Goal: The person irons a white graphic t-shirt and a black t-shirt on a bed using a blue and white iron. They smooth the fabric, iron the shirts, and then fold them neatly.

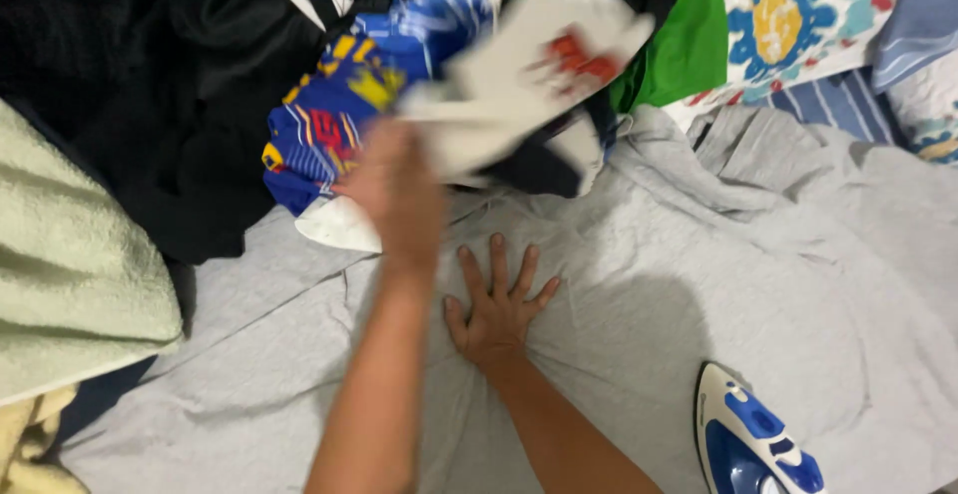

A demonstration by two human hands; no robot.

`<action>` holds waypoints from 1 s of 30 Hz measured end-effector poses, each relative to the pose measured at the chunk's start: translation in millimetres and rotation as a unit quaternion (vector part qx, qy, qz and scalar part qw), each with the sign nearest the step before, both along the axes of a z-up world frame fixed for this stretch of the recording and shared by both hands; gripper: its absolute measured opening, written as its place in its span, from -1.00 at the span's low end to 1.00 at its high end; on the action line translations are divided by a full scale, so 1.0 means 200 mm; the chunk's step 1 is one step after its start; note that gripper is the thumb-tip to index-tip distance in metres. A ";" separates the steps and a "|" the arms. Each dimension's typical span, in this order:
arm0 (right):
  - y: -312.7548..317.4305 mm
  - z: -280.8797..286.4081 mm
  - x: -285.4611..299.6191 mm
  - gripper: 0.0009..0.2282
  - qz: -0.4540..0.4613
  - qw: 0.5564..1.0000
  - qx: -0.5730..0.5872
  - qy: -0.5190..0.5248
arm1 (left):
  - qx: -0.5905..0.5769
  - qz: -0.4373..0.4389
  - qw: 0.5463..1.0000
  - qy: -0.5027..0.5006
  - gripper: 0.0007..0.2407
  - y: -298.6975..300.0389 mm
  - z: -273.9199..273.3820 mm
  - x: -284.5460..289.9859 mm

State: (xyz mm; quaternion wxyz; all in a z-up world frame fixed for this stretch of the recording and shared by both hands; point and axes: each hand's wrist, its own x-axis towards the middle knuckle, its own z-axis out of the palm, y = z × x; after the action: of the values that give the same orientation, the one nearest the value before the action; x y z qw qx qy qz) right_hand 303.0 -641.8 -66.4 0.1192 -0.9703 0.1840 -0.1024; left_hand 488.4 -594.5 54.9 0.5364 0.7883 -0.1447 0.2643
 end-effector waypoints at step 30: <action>0.41 0.67 -0.87 -0.44 0.303 0.935 0.091 -0.160 | -0.066 -0.018 0.960 0.270 -0.75 1.07 0.46 -1.89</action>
State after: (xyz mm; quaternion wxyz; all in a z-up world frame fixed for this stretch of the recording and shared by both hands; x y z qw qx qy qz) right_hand 129.3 -560.6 67.4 0.2601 -0.9358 -0.1314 -0.1983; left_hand 110.0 -379.5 146.4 0.6111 0.7905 0.0089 0.0408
